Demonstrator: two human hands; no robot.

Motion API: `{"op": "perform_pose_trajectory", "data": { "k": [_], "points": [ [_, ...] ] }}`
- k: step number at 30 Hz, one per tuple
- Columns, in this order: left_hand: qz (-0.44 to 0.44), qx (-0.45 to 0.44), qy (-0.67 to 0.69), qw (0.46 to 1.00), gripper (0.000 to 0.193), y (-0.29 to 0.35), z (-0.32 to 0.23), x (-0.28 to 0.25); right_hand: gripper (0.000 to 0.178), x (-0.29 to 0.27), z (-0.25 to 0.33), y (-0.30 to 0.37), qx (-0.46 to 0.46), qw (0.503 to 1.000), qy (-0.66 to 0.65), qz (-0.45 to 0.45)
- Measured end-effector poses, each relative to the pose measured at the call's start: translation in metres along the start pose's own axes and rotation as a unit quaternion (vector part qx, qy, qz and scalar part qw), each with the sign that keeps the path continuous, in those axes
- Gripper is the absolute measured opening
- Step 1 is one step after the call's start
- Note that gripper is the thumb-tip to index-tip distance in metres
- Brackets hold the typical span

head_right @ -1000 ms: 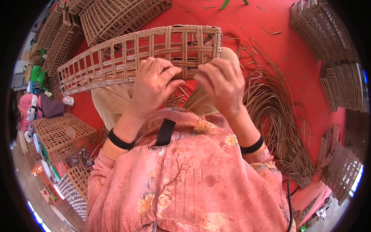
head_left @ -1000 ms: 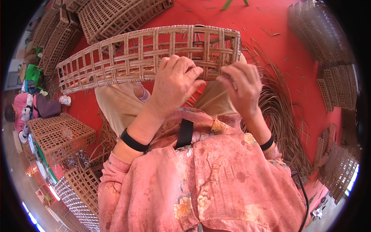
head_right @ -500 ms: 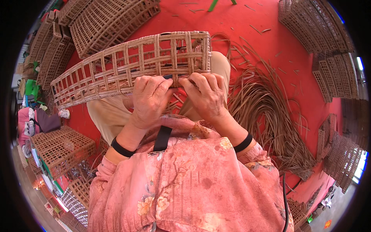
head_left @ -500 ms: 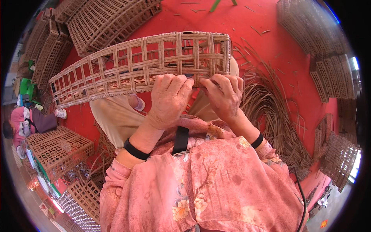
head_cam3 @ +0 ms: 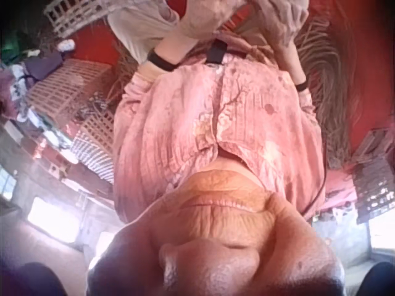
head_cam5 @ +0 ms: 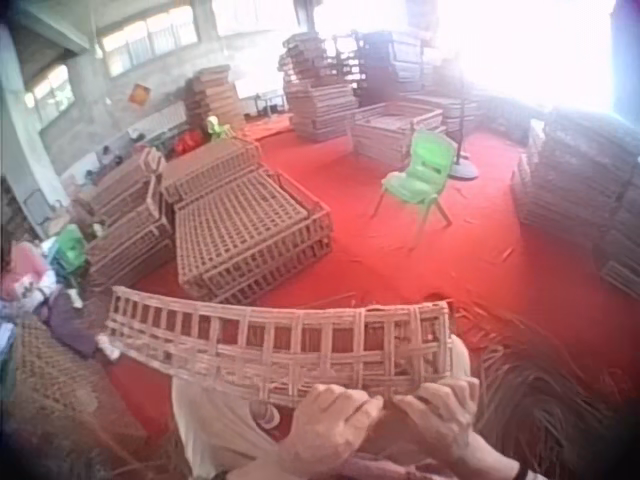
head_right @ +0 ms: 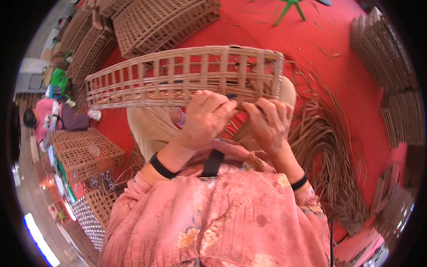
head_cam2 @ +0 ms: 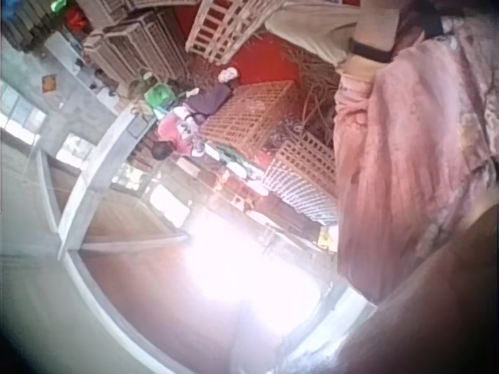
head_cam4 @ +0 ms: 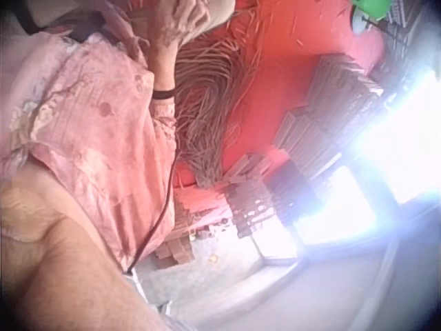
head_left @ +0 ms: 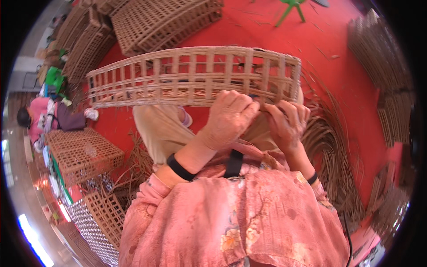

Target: Weaving bamboo or wicker strips into a furniture frame.

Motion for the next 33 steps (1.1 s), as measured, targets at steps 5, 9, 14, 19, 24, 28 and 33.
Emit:
{"op": "perform_pose_trajectory", "data": {
  "k": [5,9,14,19,24,28,33],
  "points": [
    [-0.056,-0.109,-0.083,0.989,0.048,0.013,0.018,-0.031,0.037,-0.004,0.008,-0.015,0.007,0.999,-0.034,0.012],
    [-0.054,-0.139,-0.098,0.984,0.052,0.025,0.042,-0.048,0.04,0.004,0.011,-0.017,0.019,0.999,0.015,0.049],
    [-0.027,-0.166,-0.152,0.974,0.048,0.031,0.066,-0.072,0.038,0.013,0.012,-0.015,0.03,0.999,0.004,0.038],
    [-0.03,-0.153,-0.16,0.975,0.048,0.035,0.073,-0.074,0.045,0.004,0.009,-0.014,0.041,0.997,-0.008,0.062],
    [-0.014,-0.156,-0.233,0.96,0.046,0.061,0.115,-0.097,0.038,0.002,0.004,-0.021,0.061,0.993,-0.084,0.047],
    [-0.064,-0.214,-0.189,0.956,0.042,0.072,0.137,-0.109,0.032,-0.002,-0.014,-0.023,0.058,0.99,-0.128,-0.033],
    [-0.152,-0.259,-0.262,0.917,0.037,0.107,0.166,-0.129,0.028,-0.011,-0.06,-0.016,0.187,0.977,-0.068,-0.074]
  ]
}}
Point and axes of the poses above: each hand's wrist, its own y-axis away from the middle knuckle, its own x-axis out of the palm, z = x × y, the point moved 3 cm from there along -y, towards the middle knuckle, and after that the axes turned 6 degrees about -x, right-handed, at the moved point
